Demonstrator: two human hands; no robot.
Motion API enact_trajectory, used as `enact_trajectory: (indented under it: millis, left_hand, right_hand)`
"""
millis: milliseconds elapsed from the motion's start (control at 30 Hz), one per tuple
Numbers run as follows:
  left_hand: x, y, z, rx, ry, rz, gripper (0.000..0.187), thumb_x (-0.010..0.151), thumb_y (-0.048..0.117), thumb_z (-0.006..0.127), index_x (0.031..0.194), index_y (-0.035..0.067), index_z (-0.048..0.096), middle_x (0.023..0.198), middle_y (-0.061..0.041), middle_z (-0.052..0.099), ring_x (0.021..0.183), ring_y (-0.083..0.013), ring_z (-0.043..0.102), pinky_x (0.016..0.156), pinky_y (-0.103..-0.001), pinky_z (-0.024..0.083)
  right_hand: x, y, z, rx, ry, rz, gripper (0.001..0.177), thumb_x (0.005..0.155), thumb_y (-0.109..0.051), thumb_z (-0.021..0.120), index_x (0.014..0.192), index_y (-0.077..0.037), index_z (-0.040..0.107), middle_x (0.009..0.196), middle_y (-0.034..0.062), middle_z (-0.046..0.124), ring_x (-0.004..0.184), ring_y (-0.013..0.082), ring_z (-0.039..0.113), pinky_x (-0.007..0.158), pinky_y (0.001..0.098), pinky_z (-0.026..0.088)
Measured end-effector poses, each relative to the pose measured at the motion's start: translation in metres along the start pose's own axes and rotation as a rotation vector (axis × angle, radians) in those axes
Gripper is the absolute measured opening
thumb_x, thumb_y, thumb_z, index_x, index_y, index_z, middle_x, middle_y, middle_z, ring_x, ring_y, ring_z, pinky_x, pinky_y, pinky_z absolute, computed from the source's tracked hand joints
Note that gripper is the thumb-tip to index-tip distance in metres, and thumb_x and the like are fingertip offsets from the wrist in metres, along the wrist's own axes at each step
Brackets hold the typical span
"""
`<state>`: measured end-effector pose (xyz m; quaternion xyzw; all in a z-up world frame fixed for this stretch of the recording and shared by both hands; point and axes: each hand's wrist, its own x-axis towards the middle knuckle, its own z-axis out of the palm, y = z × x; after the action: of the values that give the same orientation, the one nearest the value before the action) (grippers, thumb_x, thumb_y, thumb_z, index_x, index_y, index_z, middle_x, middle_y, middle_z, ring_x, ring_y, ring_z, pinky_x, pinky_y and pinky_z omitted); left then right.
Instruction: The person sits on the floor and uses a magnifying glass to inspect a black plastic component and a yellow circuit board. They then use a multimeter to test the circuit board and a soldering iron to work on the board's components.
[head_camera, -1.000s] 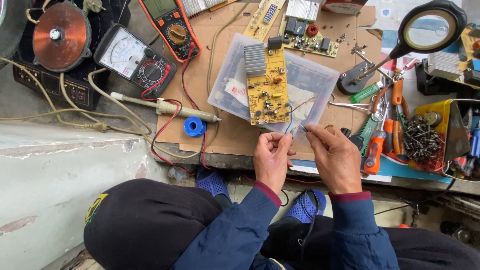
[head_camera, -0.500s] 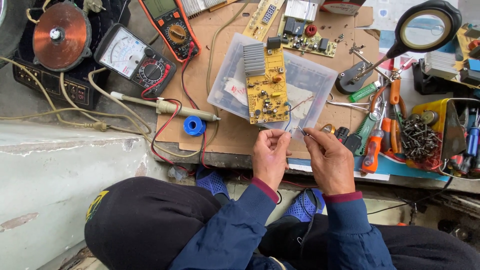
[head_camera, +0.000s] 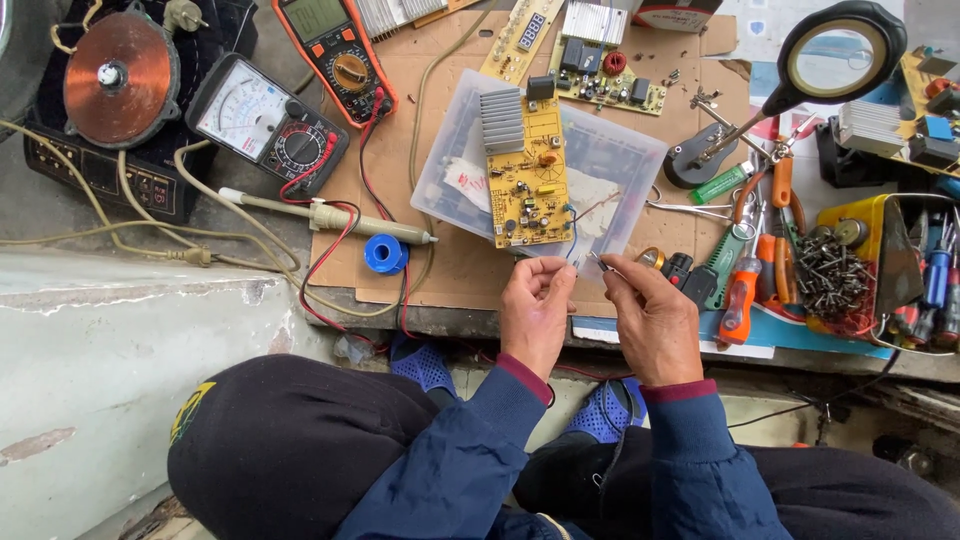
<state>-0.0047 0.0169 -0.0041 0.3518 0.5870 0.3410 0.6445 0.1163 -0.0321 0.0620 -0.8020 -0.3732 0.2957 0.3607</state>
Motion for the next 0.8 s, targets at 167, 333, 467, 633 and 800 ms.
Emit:
enact_trajectory:
  millis: [167, 333, 467, 633, 800]
  left_hand:
    - [0.000, -0.002, 0.001, 0.031, -0.011, 0.013, 0.025, 0.102, 0.022, 0.079, 0.120, 0.005, 0.075, 0.095, -0.012, 0.082, 0.065, -0.0104, 0.073, 0.061, -0.025, 0.057]
    - [-0.005, 0.002, 0.000, 0.058, -0.012, 0.017, 0.024, 0.103, 0.023, 0.078, 0.120, 0.006, 0.076, 0.096, -0.011, 0.082, 0.067, -0.0115, 0.074, 0.066, -0.027, 0.057]
    - [-0.009, 0.003, 0.000, 0.078, -0.015, 0.028, 0.023, 0.104, 0.024, 0.078, 0.119, 0.007, 0.077, 0.097, -0.011, 0.083, 0.067, -0.0113, 0.073, 0.066, -0.027, 0.057]
    - [-0.007, 0.006, -0.001, 0.057, -0.007, 0.045, 0.023, 0.104, 0.024, 0.077, 0.119, 0.006, 0.075, 0.095, -0.011, 0.083, 0.068, -0.0114, 0.073, 0.067, -0.027, 0.057]
    - [-0.007, 0.027, -0.004, 0.168, 0.022, 0.152, 0.020, 0.104, 0.025, 0.076, 0.117, 0.010, 0.075, 0.093, -0.009, 0.083, 0.069, -0.0132, 0.074, 0.068, -0.029, 0.059]
  right_hand:
    - [-0.002, 0.000, 0.001, -0.020, 0.008, -0.016, 0.027, 0.112, -0.018, 0.073, 0.137, -0.018, 0.083, 0.092, 0.0129, 0.077, 0.086, 0.0257, 0.075, 0.084, 0.0449, 0.061]
    - [-0.003, 0.003, 0.003, -0.023, 0.015, -0.040, 0.027, 0.113, -0.019, 0.072, 0.138, -0.020, 0.082, 0.091, 0.0132, 0.077, 0.087, 0.0274, 0.075, 0.084, 0.0468, 0.061]
    - [-0.005, 0.004, 0.006, -0.014, 0.017, -0.055, 0.030, 0.115, -0.019, 0.068, 0.142, -0.021, 0.080, 0.091, 0.0134, 0.077, 0.088, 0.0280, 0.074, 0.086, 0.0480, 0.061]
    - [-0.006, 0.008, 0.011, -0.007, 0.031, -0.054, 0.030, 0.115, -0.020, 0.068, 0.143, -0.023, 0.080, 0.090, 0.0113, 0.077, 0.087, 0.0274, 0.075, 0.086, 0.0478, 0.062]
    - [-0.008, 0.004, 0.013, 0.015, 0.045, -0.071, 0.030, 0.115, -0.017, 0.067, 0.142, -0.019, 0.080, 0.090, 0.0141, 0.078, 0.088, 0.0294, 0.076, 0.087, 0.0489, 0.062]
